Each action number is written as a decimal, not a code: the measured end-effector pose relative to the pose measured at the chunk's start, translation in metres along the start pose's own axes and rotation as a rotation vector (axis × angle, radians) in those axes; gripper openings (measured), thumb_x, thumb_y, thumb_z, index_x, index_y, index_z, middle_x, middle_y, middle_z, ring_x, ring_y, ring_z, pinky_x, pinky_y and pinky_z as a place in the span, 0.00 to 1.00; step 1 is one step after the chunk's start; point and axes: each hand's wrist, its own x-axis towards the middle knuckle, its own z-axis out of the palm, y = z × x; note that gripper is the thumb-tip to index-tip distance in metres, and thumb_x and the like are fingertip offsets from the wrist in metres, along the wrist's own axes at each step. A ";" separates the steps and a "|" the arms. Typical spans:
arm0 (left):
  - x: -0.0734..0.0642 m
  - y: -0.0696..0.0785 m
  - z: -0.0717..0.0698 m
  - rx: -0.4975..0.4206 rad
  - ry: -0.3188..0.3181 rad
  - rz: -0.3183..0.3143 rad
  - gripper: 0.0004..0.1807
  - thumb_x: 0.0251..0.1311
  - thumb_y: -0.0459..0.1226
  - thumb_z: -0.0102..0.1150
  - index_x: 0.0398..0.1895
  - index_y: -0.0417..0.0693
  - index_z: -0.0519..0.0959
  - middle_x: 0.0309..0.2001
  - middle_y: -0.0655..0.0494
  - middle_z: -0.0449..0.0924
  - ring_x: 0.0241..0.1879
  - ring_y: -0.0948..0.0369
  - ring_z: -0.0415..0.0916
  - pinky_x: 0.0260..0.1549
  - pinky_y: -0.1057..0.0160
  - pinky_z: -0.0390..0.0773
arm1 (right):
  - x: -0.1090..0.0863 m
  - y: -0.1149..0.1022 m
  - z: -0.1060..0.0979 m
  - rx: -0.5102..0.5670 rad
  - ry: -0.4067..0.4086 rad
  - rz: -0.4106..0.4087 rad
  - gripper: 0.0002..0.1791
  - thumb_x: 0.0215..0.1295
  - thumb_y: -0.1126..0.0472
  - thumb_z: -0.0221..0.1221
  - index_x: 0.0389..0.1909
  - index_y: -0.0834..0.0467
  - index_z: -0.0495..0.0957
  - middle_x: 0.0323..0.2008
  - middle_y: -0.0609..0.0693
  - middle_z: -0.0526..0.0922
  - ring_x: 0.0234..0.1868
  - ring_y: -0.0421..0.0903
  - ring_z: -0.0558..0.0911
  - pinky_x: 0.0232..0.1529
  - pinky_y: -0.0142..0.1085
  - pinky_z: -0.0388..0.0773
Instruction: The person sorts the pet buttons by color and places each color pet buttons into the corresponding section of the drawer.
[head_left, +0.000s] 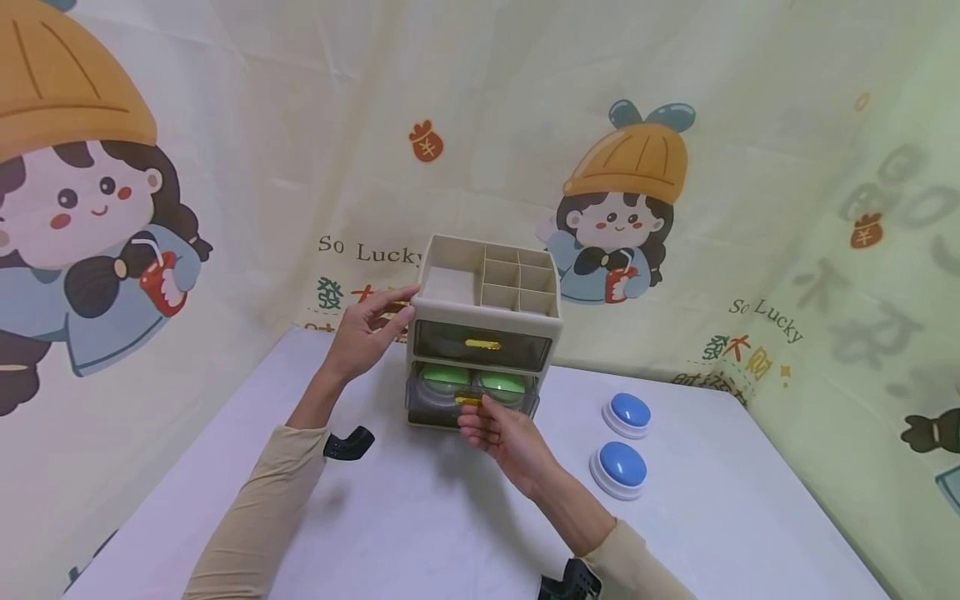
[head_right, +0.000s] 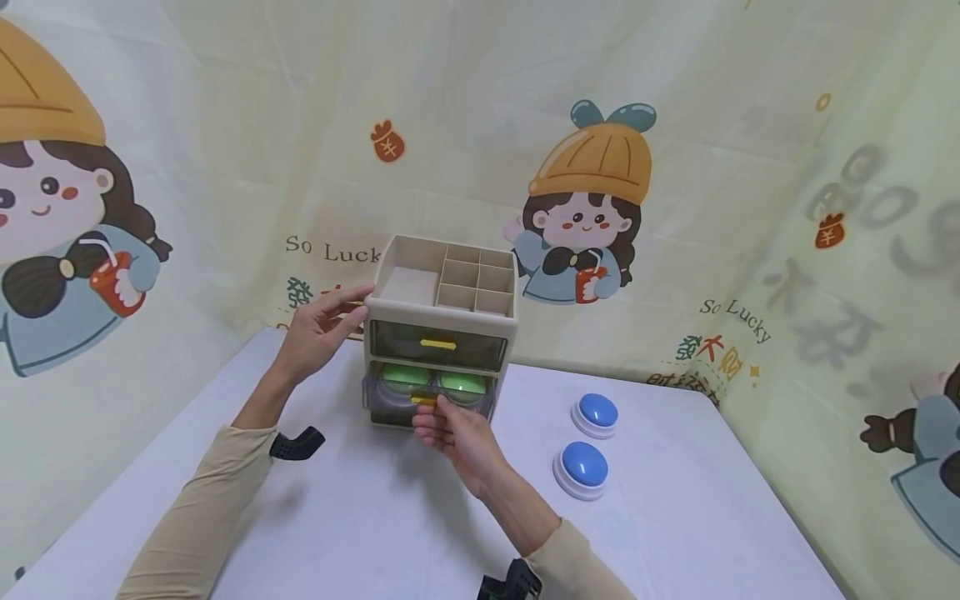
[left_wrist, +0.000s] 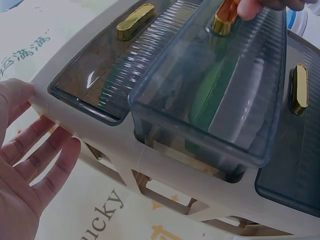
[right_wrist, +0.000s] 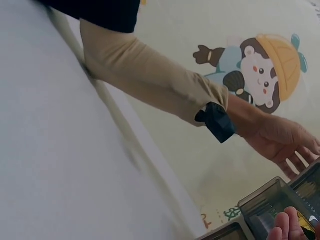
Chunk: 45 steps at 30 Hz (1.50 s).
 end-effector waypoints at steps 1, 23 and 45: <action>0.000 0.000 0.000 -0.001 0.000 -0.001 0.22 0.72 0.36 0.59 0.68 0.50 0.78 0.62 0.50 0.80 0.54 0.66 0.78 0.44 0.71 0.81 | 0.002 0.000 0.000 0.004 0.004 0.003 0.25 0.81 0.52 0.50 0.57 0.72 0.76 0.40 0.48 0.88 0.41 0.41 0.86 0.48 0.32 0.82; 0.001 0.000 0.003 -0.016 -0.011 -0.004 0.22 0.72 0.33 0.58 0.68 0.46 0.77 0.63 0.48 0.79 0.54 0.60 0.79 0.44 0.72 0.80 | 0.029 -0.002 -0.007 0.117 0.068 -0.017 0.22 0.81 0.52 0.50 0.53 0.68 0.79 0.39 0.49 0.87 0.41 0.42 0.85 0.49 0.31 0.81; 0.001 -0.004 0.000 -0.016 -0.007 0.005 0.23 0.71 0.32 0.60 0.68 0.46 0.77 0.62 0.48 0.79 0.53 0.63 0.79 0.45 0.72 0.81 | 0.001 0.010 -0.006 -0.080 -0.240 0.149 0.25 0.79 0.51 0.53 0.58 0.70 0.77 0.36 0.46 0.89 0.40 0.40 0.87 0.49 0.32 0.83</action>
